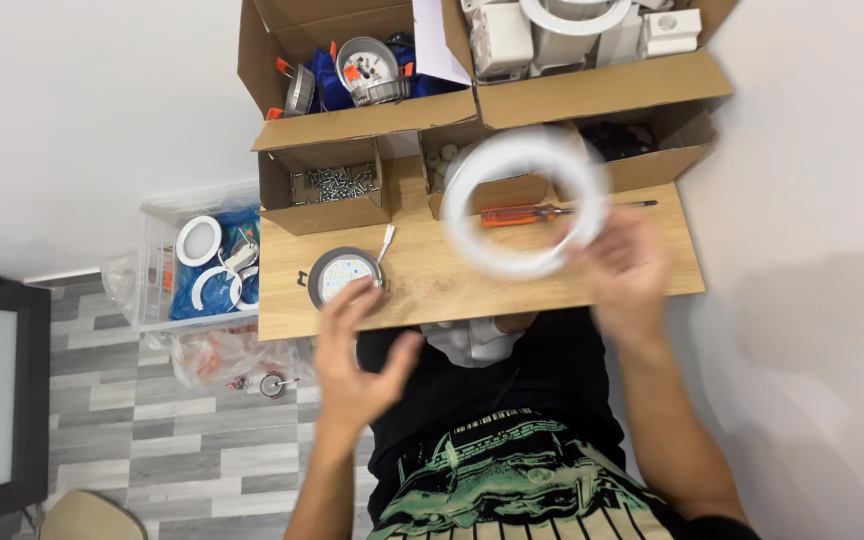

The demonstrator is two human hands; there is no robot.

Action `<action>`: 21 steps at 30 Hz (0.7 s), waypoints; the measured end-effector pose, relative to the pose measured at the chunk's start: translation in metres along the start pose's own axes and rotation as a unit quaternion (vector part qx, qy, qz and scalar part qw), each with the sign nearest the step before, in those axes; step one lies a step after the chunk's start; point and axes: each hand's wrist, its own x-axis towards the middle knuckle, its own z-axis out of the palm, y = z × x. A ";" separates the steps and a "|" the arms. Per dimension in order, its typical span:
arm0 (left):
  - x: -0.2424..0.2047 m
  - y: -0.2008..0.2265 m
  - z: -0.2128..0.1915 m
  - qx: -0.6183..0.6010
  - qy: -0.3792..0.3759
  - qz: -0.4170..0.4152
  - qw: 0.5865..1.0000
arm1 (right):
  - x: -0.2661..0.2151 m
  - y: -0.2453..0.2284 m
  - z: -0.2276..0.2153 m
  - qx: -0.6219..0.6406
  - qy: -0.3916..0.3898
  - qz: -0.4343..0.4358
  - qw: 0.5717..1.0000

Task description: The person assembles LED light fixtures by hand. They take a circular LED module and a white plastic housing from a cardboard box, place a translucent cover over the module, and fit the module into the housing. The person repeats this process for multiple units, placing the finished lights into a plastic bin.

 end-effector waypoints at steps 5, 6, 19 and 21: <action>0.001 0.009 0.039 -0.097 -0.111 0.008 0.989 | -0.051 0.034 0.005 0.046 -0.161 0.223 0.960; 0.003 0.005 0.045 -0.097 -0.111 0.008 0.989 | -0.052 0.035 0.006 0.045 -0.161 0.224 0.960; 0.014 -0.040 0.084 -0.034 -0.222 -0.014 0.974 | -0.067 0.070 -0.002 0.027 -0.174 0.309 0.935; 0.014 -0.047 0.088 -0.040 -0.211 -0.016 0.976 | -0.063 0.066 0.001 0.019 -0.179 0.312 0.933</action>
